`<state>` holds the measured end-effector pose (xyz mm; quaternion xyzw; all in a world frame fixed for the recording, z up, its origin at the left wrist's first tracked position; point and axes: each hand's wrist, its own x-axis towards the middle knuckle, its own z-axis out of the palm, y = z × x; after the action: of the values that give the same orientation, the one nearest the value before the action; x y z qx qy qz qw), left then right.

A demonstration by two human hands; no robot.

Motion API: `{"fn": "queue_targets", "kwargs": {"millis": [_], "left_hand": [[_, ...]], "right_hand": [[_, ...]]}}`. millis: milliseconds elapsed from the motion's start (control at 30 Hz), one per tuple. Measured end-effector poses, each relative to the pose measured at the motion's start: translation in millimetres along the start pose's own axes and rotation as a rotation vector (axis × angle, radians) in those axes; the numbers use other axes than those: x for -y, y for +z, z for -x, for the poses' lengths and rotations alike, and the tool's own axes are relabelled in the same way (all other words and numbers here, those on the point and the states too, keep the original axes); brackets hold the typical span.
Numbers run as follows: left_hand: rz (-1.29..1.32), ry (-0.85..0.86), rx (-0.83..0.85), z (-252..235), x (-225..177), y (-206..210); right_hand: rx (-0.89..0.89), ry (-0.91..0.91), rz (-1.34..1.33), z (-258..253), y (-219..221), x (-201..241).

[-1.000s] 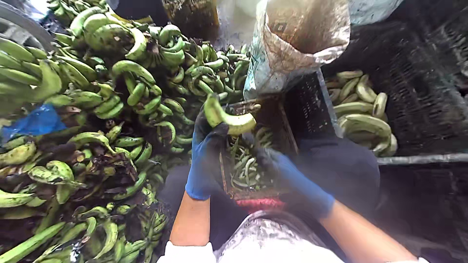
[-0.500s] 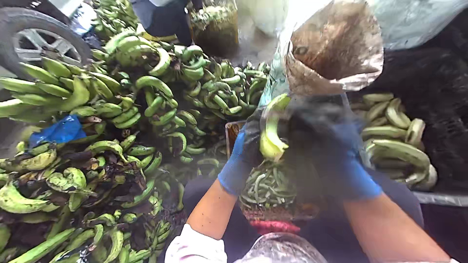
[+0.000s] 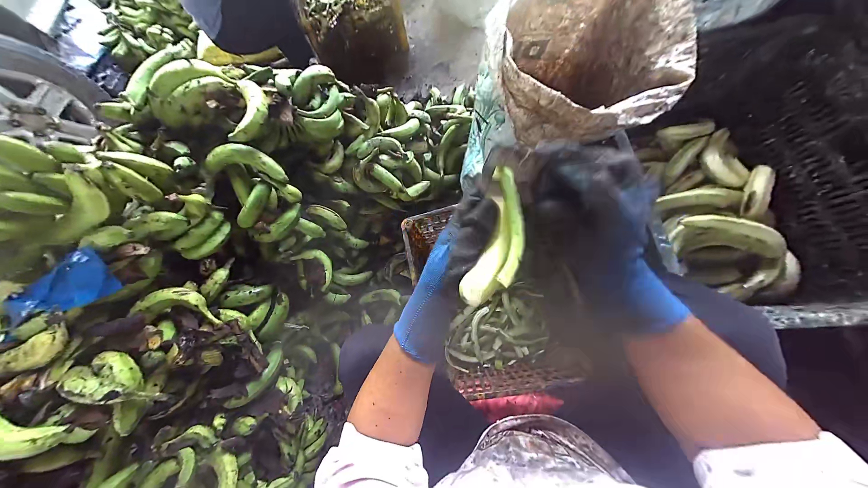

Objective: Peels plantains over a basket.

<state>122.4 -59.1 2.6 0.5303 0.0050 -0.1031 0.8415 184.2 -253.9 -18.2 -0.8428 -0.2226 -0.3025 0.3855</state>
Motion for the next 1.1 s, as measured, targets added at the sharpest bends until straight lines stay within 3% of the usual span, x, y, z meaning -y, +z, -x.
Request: {"fn": "queue_targets", "kwargs": {"millis": [67,133,233,300,367,467,533,600,700,767,800,867,933,1100], "left_hand": [[0.012,-0.122,0.129,-6,4,-3],[0.005,-0.059,0.007,-9,4,-8],[-0.044,0.378,-0.281,-19,4,-20],[0.029,0.551,-0.298,-28,7,-18],[-0.006,0.468,-0.215,-20,6,-2],[-0.116,0.031,0.086,-9,-7,3],[-0.155,-0.036,0.150,-8,-6,-1],[-0.033,0.100,-0.018,-10,-10,3],[0.127,0.454,-0.393,-24,-13,7],[-0.017,0.588,-0.665,-22,-15,8],[-0.036,0.623,-0.720,-19,-14,11],[0.095,0.638,-0.517,-15,-7,13],[0.219,0.533,-0.306,-15,-6,10],[-0.008,0.328,-0.013,0,-25,-11]], "right_hand": [[-0.123,0.020,0.111,-14,-1,-11],[-0.035,0.046,0.106,-7,-6,-2],[0.103,-0.025,-0.017,29,-2,23],[0.135,-0.068,-0.046,32,-4,31],[0.087,-0.043,-0.035,14,-4,19],[-0.069,0.056,0.076,-16,-4,-13],[-0.067,0.151,0.133,-23,-8,-23],[-0.079,0.115,0.139,-14,-1,-17],[-0.071,-0.049,0.075,21,7,22],[-0.075,-0.151,0.084,33,12,36],[-0.066,-0.169,0.069,31,13,37],[-0.064,-0.158,0.022,15,14,31],[-0.083,-0.152,0.036,3,14,24],[-0.051,-0.210,0.019,0,2,18]]}}
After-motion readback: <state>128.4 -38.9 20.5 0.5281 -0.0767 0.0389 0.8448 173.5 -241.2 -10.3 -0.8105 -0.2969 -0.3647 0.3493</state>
